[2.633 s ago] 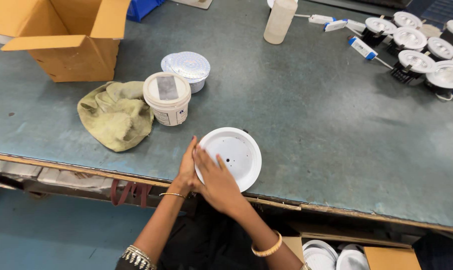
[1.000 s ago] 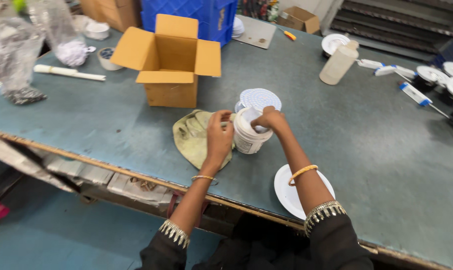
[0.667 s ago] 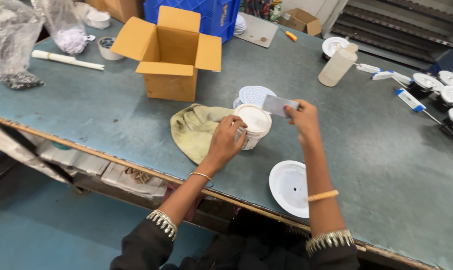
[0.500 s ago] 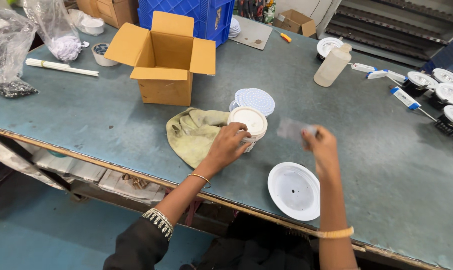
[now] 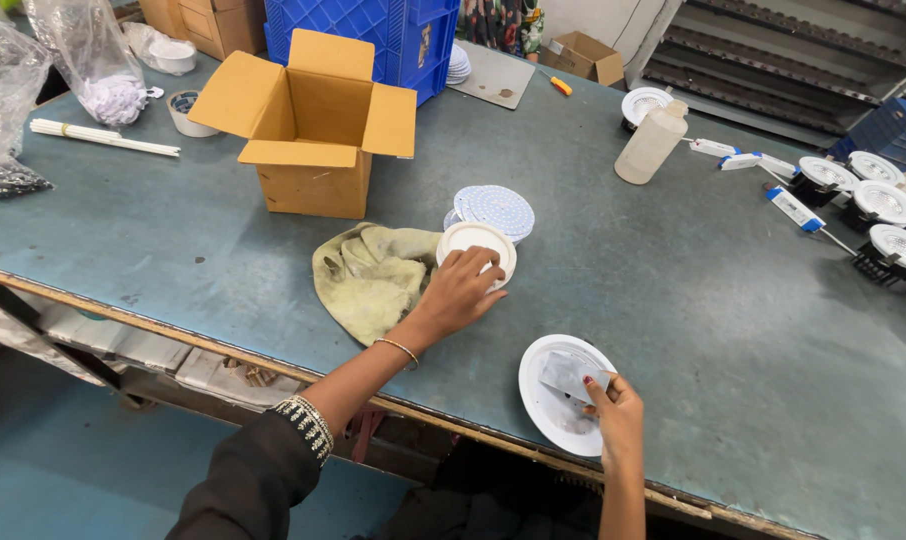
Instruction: The person picks up white circular light fixture housings from a cardboard box, scoops a white paste from a tub with a small metal spatula, and spreads it inside the housings. The person then places the treated housings back into the box. The process is repeated for several units.
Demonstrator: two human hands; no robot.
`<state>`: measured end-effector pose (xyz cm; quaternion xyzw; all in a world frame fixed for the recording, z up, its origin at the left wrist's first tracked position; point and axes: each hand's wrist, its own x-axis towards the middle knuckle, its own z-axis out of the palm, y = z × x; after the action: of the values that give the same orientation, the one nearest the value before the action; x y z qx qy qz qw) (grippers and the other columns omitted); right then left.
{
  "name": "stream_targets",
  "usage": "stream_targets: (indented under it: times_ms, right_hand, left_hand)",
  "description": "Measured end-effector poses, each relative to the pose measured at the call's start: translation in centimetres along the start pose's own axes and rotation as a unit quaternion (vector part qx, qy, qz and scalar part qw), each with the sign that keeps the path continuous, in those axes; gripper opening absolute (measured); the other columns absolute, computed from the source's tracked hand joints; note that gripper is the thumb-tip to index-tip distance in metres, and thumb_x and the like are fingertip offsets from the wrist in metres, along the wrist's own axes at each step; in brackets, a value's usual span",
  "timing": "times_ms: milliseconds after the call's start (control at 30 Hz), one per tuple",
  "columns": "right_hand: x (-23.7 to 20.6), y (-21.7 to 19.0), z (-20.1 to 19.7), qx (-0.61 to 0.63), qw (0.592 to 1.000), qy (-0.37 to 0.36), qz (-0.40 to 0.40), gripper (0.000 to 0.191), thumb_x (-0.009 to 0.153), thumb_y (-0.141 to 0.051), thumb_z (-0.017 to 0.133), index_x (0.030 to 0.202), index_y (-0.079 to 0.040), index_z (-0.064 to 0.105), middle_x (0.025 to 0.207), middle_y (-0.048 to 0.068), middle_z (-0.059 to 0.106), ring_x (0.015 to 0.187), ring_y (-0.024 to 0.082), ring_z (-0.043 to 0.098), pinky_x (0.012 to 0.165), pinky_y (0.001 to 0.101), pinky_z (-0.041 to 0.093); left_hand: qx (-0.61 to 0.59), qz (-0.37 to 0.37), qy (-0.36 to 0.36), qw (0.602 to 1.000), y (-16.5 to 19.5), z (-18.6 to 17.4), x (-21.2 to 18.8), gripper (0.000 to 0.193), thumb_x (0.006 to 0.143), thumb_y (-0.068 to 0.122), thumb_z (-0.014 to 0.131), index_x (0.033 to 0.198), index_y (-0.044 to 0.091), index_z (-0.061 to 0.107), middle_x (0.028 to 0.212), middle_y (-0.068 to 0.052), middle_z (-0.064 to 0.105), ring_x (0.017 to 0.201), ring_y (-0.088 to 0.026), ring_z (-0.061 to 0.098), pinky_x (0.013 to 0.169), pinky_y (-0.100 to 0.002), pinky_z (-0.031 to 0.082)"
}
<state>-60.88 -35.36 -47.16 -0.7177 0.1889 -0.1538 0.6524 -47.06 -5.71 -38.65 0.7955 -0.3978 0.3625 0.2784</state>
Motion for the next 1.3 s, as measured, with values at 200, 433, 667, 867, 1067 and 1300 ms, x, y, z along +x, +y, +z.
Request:
stream_targets:
  times_ms: [200, 433, 667, 867, 1067, 1300]
  right_hand:
    - [-0.1, -0.2, 0.6, -0.013, 1.000, 0.011, 0.016, 0.022, 0.092, -0.013, 0.071, 0.109, 0.001, 0.071, 0.087, 0.008, 0.072, 0.070, 0.013, 0.059, 0.062, 0.0277, 0.048]
    - [0.5, 0.8, 0.1, 0.017, 1.000, -0.009, 0.006, 0.020, 0.091, -0.012, 0.070, 0.107, 0.000, 0.071, 0.085, 0.005, 0.072, 0.071, 0.011, 0.060, 0.061, 0.0271, 0.048]
    - [0.6, 0.4, -0.2, 0.017, 0.999, -0.026, 0.012, 0.020, 0.092, -0.014, 0.071, 0.105, 0.000, 0.072, 0.084, 0.005, 0.071, 0.071, 0.012, 0.061, 0.062, 0.0270, 0.048]
    - [0.5, -0.2, -0.2, 0.024, 0.999, -0.029, 0.015, 0.020, 0.092, -0.014, 0.071, 0.106, 0.000, 0.071, 0.084, 0.005, 0.071, 0.071, 0.011, 0.060, 0.062, 0.0276, 0.049]
    - [0.8, 0.5, -0.7, 0.030, 0.999, -0.023, 0.017, 0.024, 0.091, -0.013, 0.071, 0.111, 0.000, 0.071, 0.086, 0.006, 0.071, 0.072, 0.015, 0.060, 0.061, 0.0295, 0.049]
    - [3.9, 3.8, -1.6, 0.054, 0.998, -0.034, -0.008, 0.032, 0.092, -0.010, 0.073, 0.120, 0.004, 0.067, 0.097, 0.008, 0.067, 0.081, 0.016, 0.061, 0.065, 0.0320, 0.052]
  left_hand:
    - [0.118, -0.071, -0.026, 0.990, 0.4, 2.2, 1.4, 0.043, 0.076, 0.032, 0.081, 0.102, 0.000, 0.069, 0.117, -0.014, 0.057, 0.114, -0.028, 0.051, 0.094, -0.045, 0.039]
    - [0.244, -0.101, -0.079, 0.961, 2.0, 5.6, 4.1, 0.031, 0.064, 0.019, 0.075, 0.090, 0.002, 0.074, 0.120, -0.014, 0.058, 0.115, -0.028, 0.048, 0.091, -0.044, 0.037]
    - [0.168, -0.242, -0.149, 0.944, 0.8, 7.3, 6.4, 0.022, 0.068, 0.017, 0.072, 0.086, 0.005, 0.077, 0.120, -0.017, 0.056, 0.119, -0.033, 0.043, 0.091, -0.050, 0.033]
    - [0.211, -0.277, -0.168, 0.922, 0.3, 9.9, 8.2, 0.022, 0.077, 0.018, 0.070, 0.094, 0.007, 0.079, 0.122, -0.017, 0.055, 0.122, -0.035, 0.041, 0.097, -0.053, 0.030]
    - [0.252, -0.322, -0.196, 0.891, -0.7, 13.0, 9.4, 0.027, 0.080, 0.023, 0.069, 0.103, 0.011, 0.079, 0.127, -0.015, 0.055, 0.123, -0.034, 0.041, 0.103, -0.054, 0.030]
    - [0.263, -0.336, -0.195, 0.883, -2.3, 15.4, 10.4, 0.029, 0.086, 0.030, 0.065, 0.106, 0.015, 0.080, 0.119, -0.010, 0.065, 0.120, -0.031, 0.046, 0.098, -0.052, 0.036]
